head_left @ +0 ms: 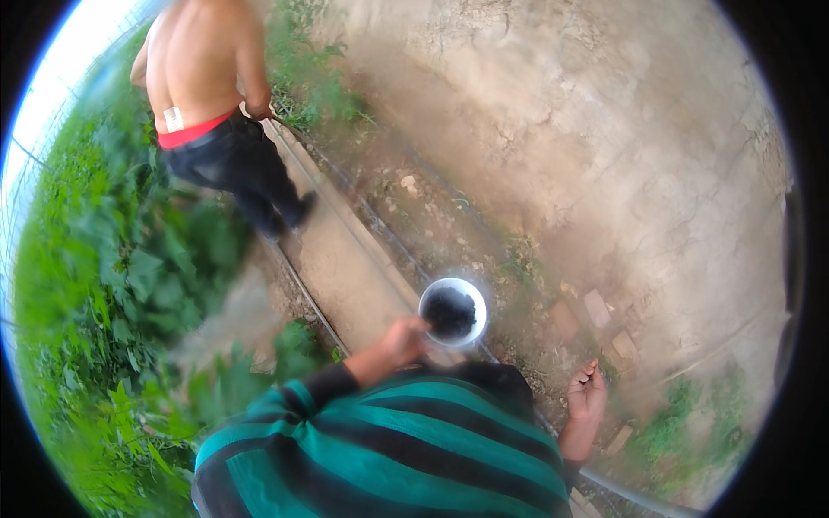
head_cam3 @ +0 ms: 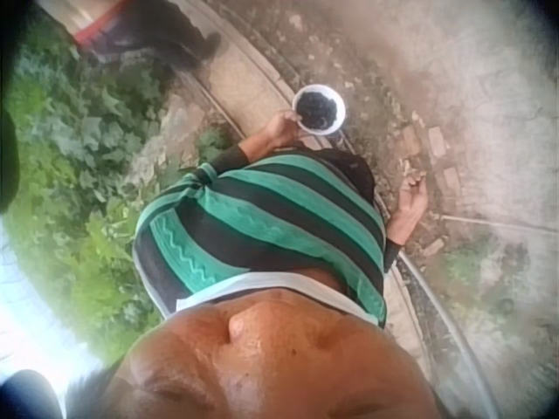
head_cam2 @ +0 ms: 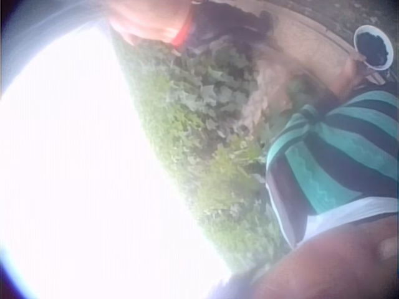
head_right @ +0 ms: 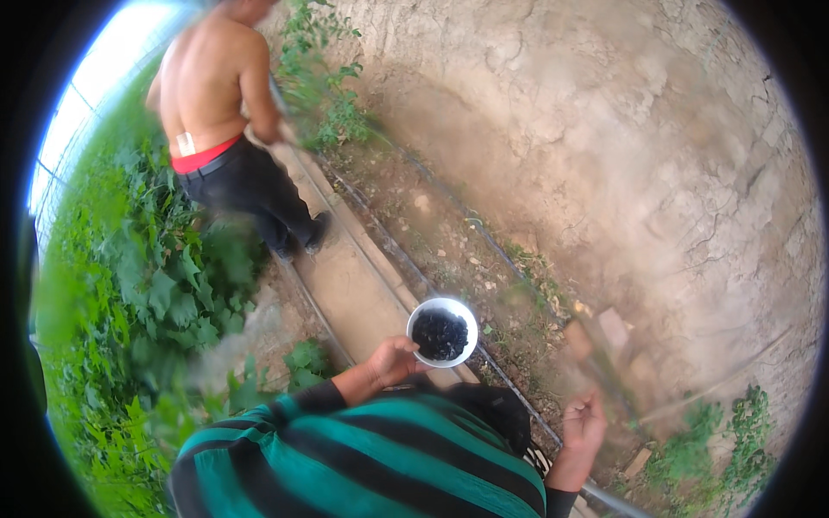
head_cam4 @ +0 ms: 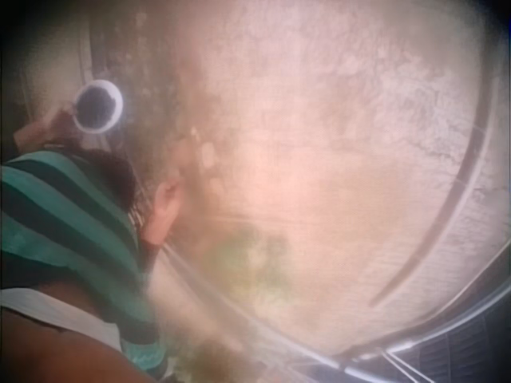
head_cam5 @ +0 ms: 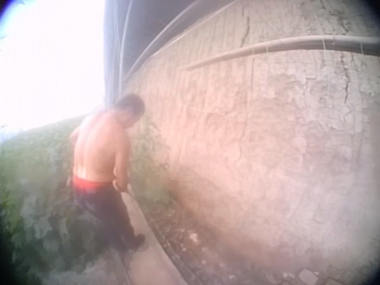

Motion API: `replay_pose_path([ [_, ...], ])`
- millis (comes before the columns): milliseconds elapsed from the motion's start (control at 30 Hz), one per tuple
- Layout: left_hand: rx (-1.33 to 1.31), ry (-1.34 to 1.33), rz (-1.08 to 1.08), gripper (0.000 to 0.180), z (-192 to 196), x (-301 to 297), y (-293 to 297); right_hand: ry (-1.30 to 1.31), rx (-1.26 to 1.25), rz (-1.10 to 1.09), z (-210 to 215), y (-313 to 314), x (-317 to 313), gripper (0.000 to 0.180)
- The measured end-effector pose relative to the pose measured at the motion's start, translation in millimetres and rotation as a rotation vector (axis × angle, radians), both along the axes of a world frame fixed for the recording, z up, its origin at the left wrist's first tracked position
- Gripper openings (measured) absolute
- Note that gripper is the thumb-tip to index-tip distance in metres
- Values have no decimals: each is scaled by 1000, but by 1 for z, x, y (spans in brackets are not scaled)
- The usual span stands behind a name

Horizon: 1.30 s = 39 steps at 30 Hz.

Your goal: The person walks along a raised garden bed inside a greenhouse, holding a white cup filled with dark seeds. They repeatedly reach into the cup with their right hand and place seeds into the soil along a row. Another person is visible working nearby. The person also briefly adjusts a plant stem against a support wire.

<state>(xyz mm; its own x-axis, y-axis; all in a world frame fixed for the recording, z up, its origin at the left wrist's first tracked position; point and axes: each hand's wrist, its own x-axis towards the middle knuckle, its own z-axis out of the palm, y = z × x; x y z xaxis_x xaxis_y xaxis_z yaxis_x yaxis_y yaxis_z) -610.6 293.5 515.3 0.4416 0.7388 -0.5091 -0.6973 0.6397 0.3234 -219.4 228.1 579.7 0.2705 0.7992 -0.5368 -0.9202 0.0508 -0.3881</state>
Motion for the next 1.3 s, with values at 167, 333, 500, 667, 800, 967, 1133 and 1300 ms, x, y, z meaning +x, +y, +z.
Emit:
replay_pose_path([
  [167, -2, -5, -21, 56, 2, 1, 2, 6, 26, 0, -3, -1, 2, 7],
  [333, -19, 10, -31, 55, -3, 1, 3, 14, 3, -16, -6, -1, 2, 7],
  [500, -26, 25, -23, 54, -5, 2, 5, 19, -4, -19, -5, 1, 1, 7],
  [667, -22, 4, -23, 52, 0, 4, 6, 69, -6, -29, -3, 2, -1, 7],
  [800, -24, 11, -15, 53, 1, 4, 7, 39, -5, -25, -2, 2, -1, 7],
  [967, -28, 5, -17, 54, -1, 6, 9, 102, 36, -23, -3, 2, -1, 8],
  [1133, -22, 4, -31, 56, -3, 6, 9, 73, 33, -17, -3, 1, 0, 8],
  [1300, -20, 1, -29, 57, -8, 6, 8, 60, 49, 1, -2, 0, 0, 9],
])
